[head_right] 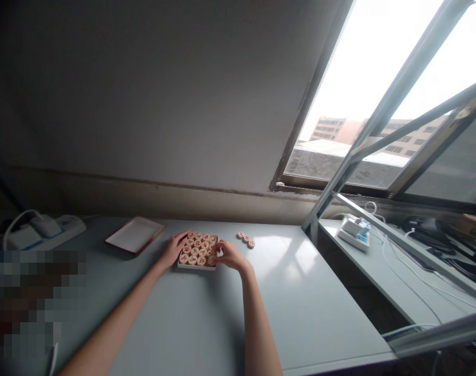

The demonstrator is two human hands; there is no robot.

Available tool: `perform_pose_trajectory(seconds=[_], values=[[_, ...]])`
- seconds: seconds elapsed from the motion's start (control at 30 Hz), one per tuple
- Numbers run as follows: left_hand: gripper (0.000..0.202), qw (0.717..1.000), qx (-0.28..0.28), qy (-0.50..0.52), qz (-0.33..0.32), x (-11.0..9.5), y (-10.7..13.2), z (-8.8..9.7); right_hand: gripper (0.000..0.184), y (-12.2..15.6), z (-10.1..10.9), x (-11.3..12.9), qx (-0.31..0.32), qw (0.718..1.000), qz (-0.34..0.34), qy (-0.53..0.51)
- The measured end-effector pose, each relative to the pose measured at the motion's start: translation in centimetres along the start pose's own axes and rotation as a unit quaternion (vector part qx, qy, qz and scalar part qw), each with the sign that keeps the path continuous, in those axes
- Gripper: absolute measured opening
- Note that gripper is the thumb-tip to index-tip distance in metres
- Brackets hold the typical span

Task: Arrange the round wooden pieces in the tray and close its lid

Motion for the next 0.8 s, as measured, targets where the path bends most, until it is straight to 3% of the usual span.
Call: perform_pose_trajectory(seconds=[0.1, 0.2, 0.33, 0.43, 0.53, 0.6, 0.7, 0.8], values=[[0.034, 1.0, -0.003, 0.001, -0.003, -0.1, 0.0, 0.0, 0.013, 0.8, 2.4, -1.0, -0.041, 0.994, -0.037, -0.094], [0.034, 1.0, -0.004, -0.003, -0.003, -0.3, -0.1, 0.1, 0.018, 2.6, 5.0, -4.6, -0.07, 0.974, -0.099, -0.19], [0.033, 1.0, -0.006, -0.005, -0.001, -0.3, -0.1, 0.1, 0.027, 5.4, 7.5, -11.7, -0.183, 0.933, -0.246, -0.187], [0.034, 1.0, -0.006, -0.007, -0.005, -0.2, -0.1, 0.1, 0.032, 6.0, 8.4, -13.9, -0.295, 0.906, -0.285, -0.102], [0.034, 1.0, -0.005, -0.008, -0.006, -0.1, -0.1, 0.0, 0.024, 4.9, 8.4, -11.8, -0.38, 0.894, -0.238, 0.024], [0.034, 1.0, -0.004, -0.01, -0.004, -0.1, -0.1, 0.0, 0.017, 3.3, 7.2, -8.8, -0.383, 0.903, -0.185, 0.063], [0.034, 1.0, -0.004, -0.012, -0.003, -0.3, -0.1, 0.0, 0.031, 0.5, 3.6, -3.4, -0.314, 0.939, -0.056, 0.127], [0.034, 1.0, -0.008, -0.014, 0.003, -0.5, -0.1, 0.2, 0.046, -1.5, -0.6, 0.3, -0.221, 0.949, 0.012, 0.224]])
Point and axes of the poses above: each hand's wrist, its own y-axis away from the middle knuckle, its own z-axis out of the back of the hand, x = y × z, the point moved 5 cm from there along -y, towards the middle knuckle, and after that the axes turned 10 degrees about -z, right-handed, at the moved point
